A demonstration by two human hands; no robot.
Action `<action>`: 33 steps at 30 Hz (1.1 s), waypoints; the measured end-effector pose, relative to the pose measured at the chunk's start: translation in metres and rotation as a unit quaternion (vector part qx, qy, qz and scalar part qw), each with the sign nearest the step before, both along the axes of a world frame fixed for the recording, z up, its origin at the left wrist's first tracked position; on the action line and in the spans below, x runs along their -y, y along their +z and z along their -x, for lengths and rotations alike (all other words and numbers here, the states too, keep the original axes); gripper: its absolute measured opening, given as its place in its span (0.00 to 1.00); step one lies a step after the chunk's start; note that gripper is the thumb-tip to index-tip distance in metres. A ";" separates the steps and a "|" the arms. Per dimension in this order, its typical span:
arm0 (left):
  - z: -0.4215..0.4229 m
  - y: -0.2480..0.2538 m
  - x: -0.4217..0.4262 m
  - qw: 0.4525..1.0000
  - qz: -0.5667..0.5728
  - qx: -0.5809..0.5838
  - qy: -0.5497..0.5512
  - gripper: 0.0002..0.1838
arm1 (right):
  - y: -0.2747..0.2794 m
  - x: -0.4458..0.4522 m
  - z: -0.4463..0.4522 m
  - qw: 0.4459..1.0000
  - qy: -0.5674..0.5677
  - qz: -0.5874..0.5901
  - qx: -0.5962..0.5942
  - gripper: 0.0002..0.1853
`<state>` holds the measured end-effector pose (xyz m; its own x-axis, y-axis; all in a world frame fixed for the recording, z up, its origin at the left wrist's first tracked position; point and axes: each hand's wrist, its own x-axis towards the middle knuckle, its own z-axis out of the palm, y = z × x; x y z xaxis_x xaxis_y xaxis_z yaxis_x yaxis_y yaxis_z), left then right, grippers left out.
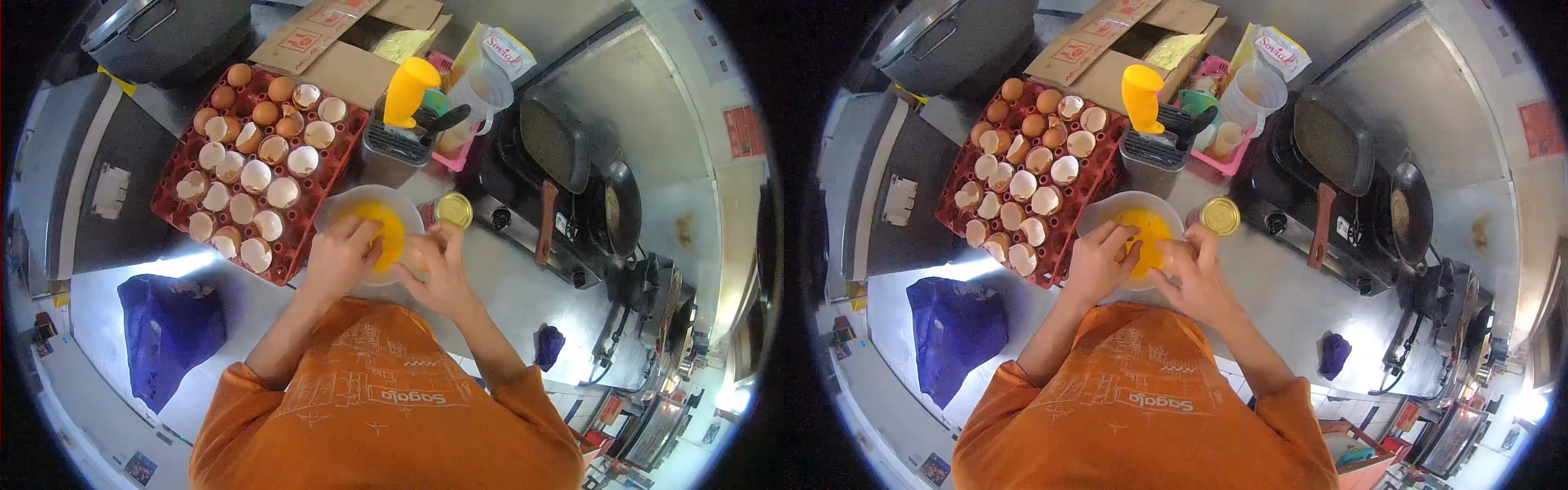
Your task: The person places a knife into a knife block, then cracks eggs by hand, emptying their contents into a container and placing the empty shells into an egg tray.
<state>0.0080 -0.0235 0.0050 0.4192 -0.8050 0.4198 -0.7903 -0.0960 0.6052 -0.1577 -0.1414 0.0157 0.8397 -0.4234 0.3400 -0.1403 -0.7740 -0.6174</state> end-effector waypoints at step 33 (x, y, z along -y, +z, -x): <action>-0.015 0.042 -0.009 0.986 -0.100 -0.129 -0.038 0.25 | 0.044 0.026 -0.032 0.991 0.037 -0.114 -0.063 0.24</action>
<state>0.0232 -0.0144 0.0475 0.4267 -0.8941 0.1358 -0.6216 -0.1809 0.7622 -0.1256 -0.1670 0.0601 0.9006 -0.4137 0.1331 -0.1757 -0.6268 -0.7591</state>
